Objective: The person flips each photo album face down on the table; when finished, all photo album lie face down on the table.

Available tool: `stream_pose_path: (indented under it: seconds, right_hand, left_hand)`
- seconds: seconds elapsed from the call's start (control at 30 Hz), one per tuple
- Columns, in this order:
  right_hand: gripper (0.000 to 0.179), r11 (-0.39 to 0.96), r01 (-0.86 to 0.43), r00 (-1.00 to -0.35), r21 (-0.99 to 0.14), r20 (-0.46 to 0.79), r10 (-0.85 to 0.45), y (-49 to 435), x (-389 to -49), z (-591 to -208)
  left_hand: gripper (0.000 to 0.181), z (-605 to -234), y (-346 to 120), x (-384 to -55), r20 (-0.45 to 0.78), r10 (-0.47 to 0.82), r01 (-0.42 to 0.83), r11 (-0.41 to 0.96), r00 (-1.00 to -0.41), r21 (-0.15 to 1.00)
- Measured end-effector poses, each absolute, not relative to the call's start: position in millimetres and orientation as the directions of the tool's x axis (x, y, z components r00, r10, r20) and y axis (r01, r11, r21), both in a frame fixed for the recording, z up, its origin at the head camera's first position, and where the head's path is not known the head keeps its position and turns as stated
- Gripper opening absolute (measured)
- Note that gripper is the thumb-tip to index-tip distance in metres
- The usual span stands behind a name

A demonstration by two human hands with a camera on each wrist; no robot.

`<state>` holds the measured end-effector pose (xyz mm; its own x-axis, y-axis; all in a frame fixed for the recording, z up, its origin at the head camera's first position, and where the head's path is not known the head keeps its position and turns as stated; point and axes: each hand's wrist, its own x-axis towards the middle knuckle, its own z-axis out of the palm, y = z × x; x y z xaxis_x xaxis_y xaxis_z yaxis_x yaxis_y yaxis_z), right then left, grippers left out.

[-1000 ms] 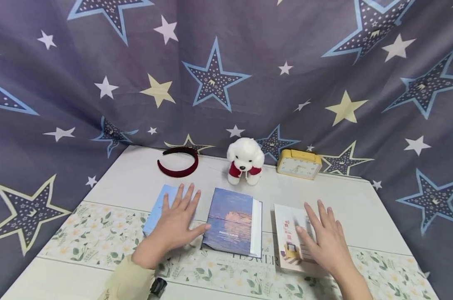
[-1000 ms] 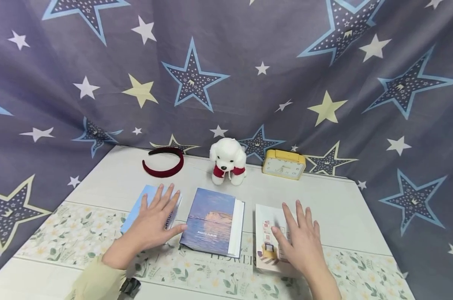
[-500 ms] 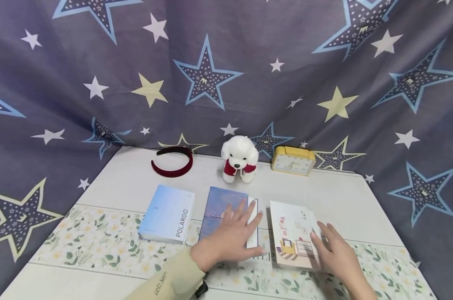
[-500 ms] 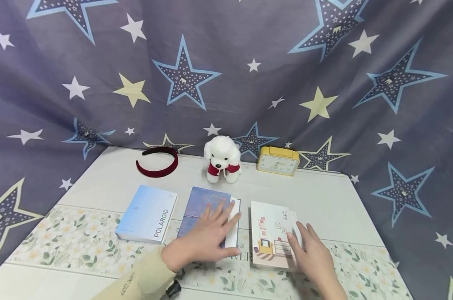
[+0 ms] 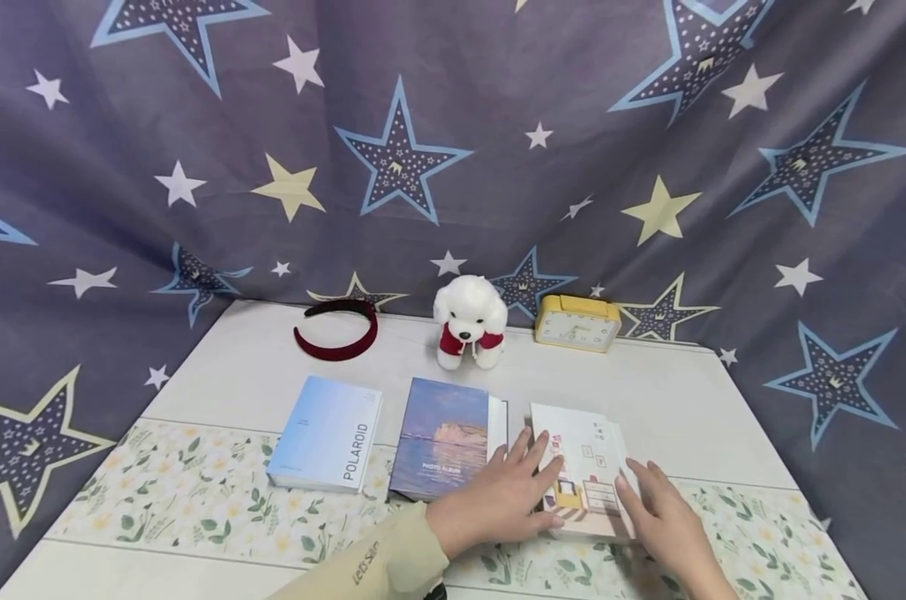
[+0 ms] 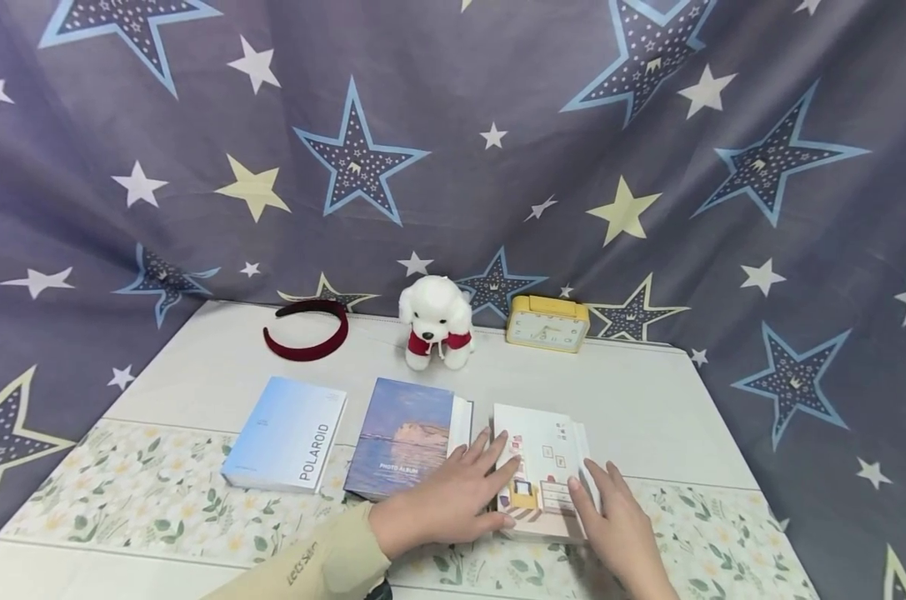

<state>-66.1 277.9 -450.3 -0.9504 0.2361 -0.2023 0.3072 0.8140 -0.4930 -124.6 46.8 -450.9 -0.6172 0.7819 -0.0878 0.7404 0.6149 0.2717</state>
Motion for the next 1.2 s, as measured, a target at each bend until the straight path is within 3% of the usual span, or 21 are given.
stream_pose_path:
  seconds: [0.37, 0.43, 0.57, 0.67, 0.9, 1.0, 1.2]
  right_hand:
    - [0.083, 0.711, 0.407, -0.913, -0.574, -0.230, 0.337, 281.2, -71.1, -463.1]
    - [0.089, 0.661, 0.450, -0.891, -0.600, -0.247, 0.382, 292.1, -77.1, -479.6]
    - [0.097, 0.518, 0.502, -0.858, -0.692, -0.324, 0.398, 295.2, -78.0, -475.3]
    - [0.098, 0.408, 0.506, -0.855, -0.760, -0.381, 0.351, 284.2, -72.1, -448.5]
    - [0.090, 0.268, 0.477, -0.860, -0.837, -0.383, 0.336, 286.0, -70.9, -445.1]
    - [0.077, 0.187, 0.459, -0.844, -0.868, -0.360, 0.398, 286.6, -70.4, -447.4]
    - [0.072, 0.074, 0.424, -0.812, -0.903, -0.343, 0.471, 286.9, -68.9, -452.1]
  left_hand:
    - [0.068, -453.0, 45.5, -124.1, -0.104, 0.805, 0.749, 0.584, -0.584, 0.313]
    - [0.069, -454.8, 45.0, -124.4, -0.100, 0.807, 0.752, 0.581, -0.582, 0.312]
    - [0.069, -456.6, 44.1, -123.8, -0.098, 0.805, 0.756, 0.584, -0.584, 0.296]
    - [0.069, -457.3, 43.9, -121.0, -0.104, 0.796, 0.749, 0.599, -0.597, 0.283]
    - [0.066, -454.6, 45.7, -119.8, -0.102, 0.789, 0.739, 0.605, -0.606, 0.295]
    - [0.065, -452.0, 44.7, -121.3, -0.104, 0.789, 0.715, 0.596, -0.605, 0.367]
    - [0.067, -449.6, 42.1, -123.6, -0.142, 0.805, 0.532, 0.500, -0.575, 0.683]
